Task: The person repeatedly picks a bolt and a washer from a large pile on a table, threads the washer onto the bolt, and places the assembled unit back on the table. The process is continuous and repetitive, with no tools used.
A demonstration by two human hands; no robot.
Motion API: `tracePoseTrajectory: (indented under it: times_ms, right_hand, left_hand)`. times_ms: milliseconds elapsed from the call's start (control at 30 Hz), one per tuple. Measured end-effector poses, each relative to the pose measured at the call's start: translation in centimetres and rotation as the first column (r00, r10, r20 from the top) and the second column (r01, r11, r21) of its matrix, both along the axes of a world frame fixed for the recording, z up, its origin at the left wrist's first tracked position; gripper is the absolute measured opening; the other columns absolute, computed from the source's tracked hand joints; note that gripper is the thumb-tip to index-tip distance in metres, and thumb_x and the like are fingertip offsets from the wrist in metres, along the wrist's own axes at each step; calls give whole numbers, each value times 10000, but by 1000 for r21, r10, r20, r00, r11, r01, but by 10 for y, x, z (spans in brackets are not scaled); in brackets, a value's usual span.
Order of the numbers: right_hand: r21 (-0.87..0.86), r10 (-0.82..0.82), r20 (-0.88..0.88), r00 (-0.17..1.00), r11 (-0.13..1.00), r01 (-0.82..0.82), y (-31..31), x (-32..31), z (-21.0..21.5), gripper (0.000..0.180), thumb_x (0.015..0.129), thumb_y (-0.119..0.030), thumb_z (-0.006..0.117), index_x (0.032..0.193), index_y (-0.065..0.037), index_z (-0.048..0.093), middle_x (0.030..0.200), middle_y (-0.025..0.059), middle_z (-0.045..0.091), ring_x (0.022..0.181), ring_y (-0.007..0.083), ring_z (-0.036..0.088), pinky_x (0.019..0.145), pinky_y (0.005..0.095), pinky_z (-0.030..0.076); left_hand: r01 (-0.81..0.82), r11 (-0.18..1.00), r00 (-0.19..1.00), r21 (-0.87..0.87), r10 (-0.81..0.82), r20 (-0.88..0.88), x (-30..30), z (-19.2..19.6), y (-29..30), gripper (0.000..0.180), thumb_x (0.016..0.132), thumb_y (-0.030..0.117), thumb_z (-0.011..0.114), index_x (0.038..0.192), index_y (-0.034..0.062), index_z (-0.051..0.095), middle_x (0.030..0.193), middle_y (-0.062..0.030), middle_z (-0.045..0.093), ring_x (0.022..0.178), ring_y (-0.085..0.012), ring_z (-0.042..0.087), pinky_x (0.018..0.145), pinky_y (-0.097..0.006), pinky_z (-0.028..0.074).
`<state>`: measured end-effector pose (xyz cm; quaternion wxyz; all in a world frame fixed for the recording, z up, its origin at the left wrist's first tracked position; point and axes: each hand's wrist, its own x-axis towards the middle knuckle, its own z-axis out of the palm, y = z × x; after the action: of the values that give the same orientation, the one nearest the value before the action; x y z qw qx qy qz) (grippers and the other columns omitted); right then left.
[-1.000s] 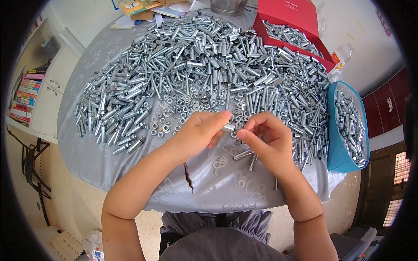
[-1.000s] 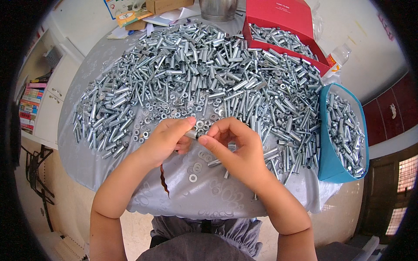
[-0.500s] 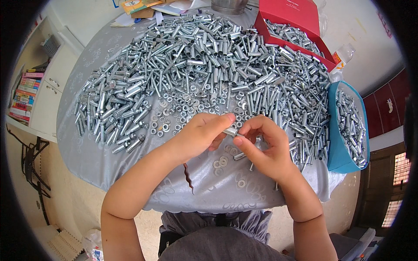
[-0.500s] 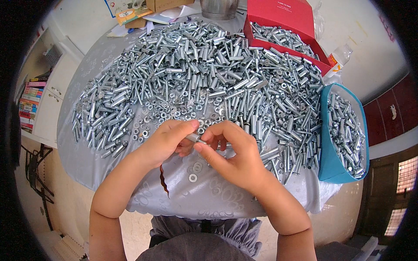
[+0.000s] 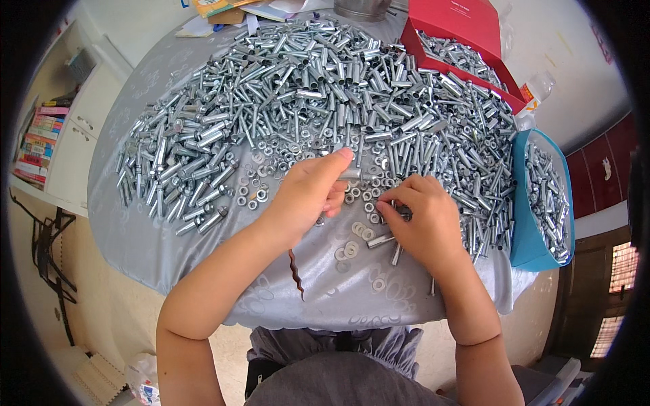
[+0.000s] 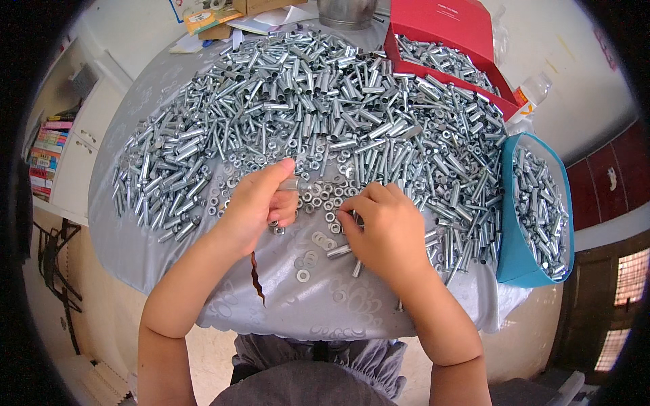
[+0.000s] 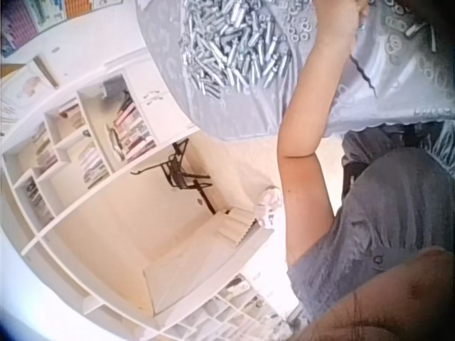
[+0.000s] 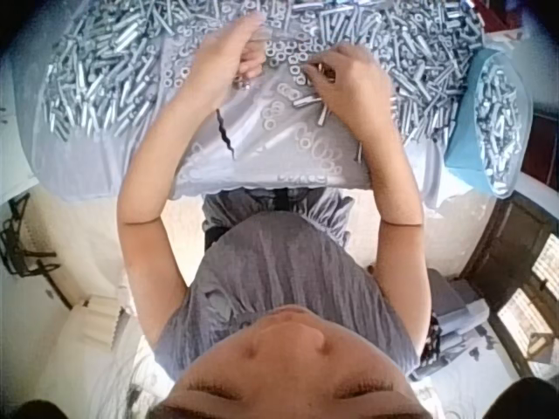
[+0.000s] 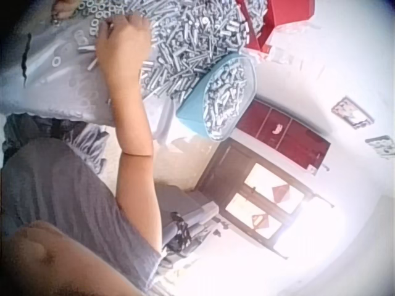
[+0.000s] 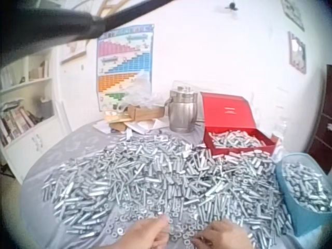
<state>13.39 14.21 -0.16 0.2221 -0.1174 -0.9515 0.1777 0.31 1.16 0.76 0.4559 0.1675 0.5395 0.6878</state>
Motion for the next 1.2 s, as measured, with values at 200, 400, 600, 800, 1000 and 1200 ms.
tracePoseTrajectory:
  times_ms: [200,400,600,800,1000,1200]
  right_hand:
    - [29,-2,10,1000,1000,2,-3,-1,3,80,672,-145,677,746,-118,666,680,21,536,653,209,531,573,327,447]
    - [58,1,22,1000,998,-2,-3,1,2,66,669,-155,679,727,-127,667,671,10,535,630,198,538,559,323,448]
    - [89,17,0,1000,996,-17,-3,-1,-2,55,678,-154,667,690,-109,637,642,15,518,622,200,546,547,329,444]
    - [149,71,-43,997,987,-64,-4,-4,-10,79,690,-120,640,667,-75,579,648,37,500,621,213,544,556,339,441]
    - [220,72,-7,997,973,-69,-5,-7,-16,63,698,-96,601,698,-56,552,686,60,494,662,225,538,597,340,437]
    - [264,133,54,990,954,-143,-4,-6,-13,42,723,-82,574,719,-49,549,719,55,495,714,222,522,644,343,429]
  left_hand:
    - [46,999,998,15,-45,-38,0,-5,-2,338,883,341,465,634,128,383,477,44,299,431,-74,292,450,-242,281]
    - [57,998,997,1,-57,-47,1,-5,0,348,881,340,469,619,133,373,488,45,298,440,-72,297,451,-239,286]
    - [62,998,997,1,-62,-53,0,-3,-2,349,880,336,472,612,137,367,496,47,294,444,-71,294,450,-239,289]
    - [92,995,995,23,-91,-45,-3,-7,-3,415,872,377,490,567,109,406,532,45,351,463,-52,319,455,-226,301]
    - [90,996,995,25,-89,-40,-1,-5,-3,408,870,375,492,570,113,401,531,48,345,463,-52,313,457,-222,295]
    - [78,997,997,1,-78,-20,-3,-7,-3,393,861,357,505,573,119,384,538,51,344,464,-49,308,458,-226,285]
